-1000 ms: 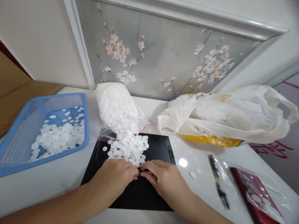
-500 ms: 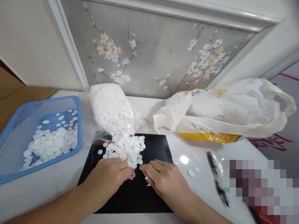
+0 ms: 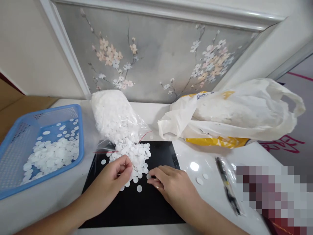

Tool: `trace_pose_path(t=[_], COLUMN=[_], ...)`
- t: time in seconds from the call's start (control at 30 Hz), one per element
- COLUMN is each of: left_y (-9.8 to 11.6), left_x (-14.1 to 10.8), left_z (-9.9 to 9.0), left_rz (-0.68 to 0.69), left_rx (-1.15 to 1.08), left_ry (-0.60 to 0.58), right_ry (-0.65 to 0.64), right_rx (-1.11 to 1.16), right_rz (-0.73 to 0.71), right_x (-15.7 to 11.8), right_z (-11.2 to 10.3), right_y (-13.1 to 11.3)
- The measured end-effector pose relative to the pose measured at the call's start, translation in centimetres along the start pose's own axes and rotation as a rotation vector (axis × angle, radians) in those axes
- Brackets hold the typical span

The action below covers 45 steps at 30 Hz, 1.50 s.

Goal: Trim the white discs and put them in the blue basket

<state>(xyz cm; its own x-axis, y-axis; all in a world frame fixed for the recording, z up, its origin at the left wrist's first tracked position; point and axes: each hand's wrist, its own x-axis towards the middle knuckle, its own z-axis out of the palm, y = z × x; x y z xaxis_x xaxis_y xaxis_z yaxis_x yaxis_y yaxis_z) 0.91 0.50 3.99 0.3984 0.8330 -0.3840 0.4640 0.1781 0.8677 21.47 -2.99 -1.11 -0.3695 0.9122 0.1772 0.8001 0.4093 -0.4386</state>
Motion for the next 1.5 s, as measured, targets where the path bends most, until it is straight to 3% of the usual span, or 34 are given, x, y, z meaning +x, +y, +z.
trace_pose_path(t=[0.13,0.2,0.37,0.53,0.8,0.97,1.33,1.5], left_y=[-0.3,-0.5,-0.8,-0.8,-0.1,0.1,-0.3,-0.1], left_x=[0.0,0.1,0.1,0.3,0.0,-0.1,-0.1,-0.2], left_z=[0.3,0.7,1.4,1.6,1.5,1.4,1.1,0.6], left_rz=[-0.088,-0.098,-0.162,-0.217,-0.266,-0.258,-0.158,-0.119], left_rx=[-0.232,-0.262,-0.327,-0.374,-0.416,-0.457,-0.546,-0.578], left_ry=[-0.089,-0.118,-0.162,-0.195,-0.192,-0.187,-0.173,-0.147], right_ry=[0.013,0.005,-0.137,-0.222,-0.311,-0.288,-0.295,-0.298], right_rx=[0.038,0.116,0.740,1.079,1.248,1.434,1.186,1.230], right_rz=[0.039,0.134,0.569,0.675,0.701,0.618,0.560,0.569], right_x=[0.2,0.4,1.3,1.4,1.3,1.2,1.2,1.1], right_z=[0.0,-0.4,-2.0,-2.1,-1.9,-1.7,-1.7,-1.6], right_y=[0.0,-0.3,-1.3,-1.3,-1.7,-1.3,-1.2,-1.1])
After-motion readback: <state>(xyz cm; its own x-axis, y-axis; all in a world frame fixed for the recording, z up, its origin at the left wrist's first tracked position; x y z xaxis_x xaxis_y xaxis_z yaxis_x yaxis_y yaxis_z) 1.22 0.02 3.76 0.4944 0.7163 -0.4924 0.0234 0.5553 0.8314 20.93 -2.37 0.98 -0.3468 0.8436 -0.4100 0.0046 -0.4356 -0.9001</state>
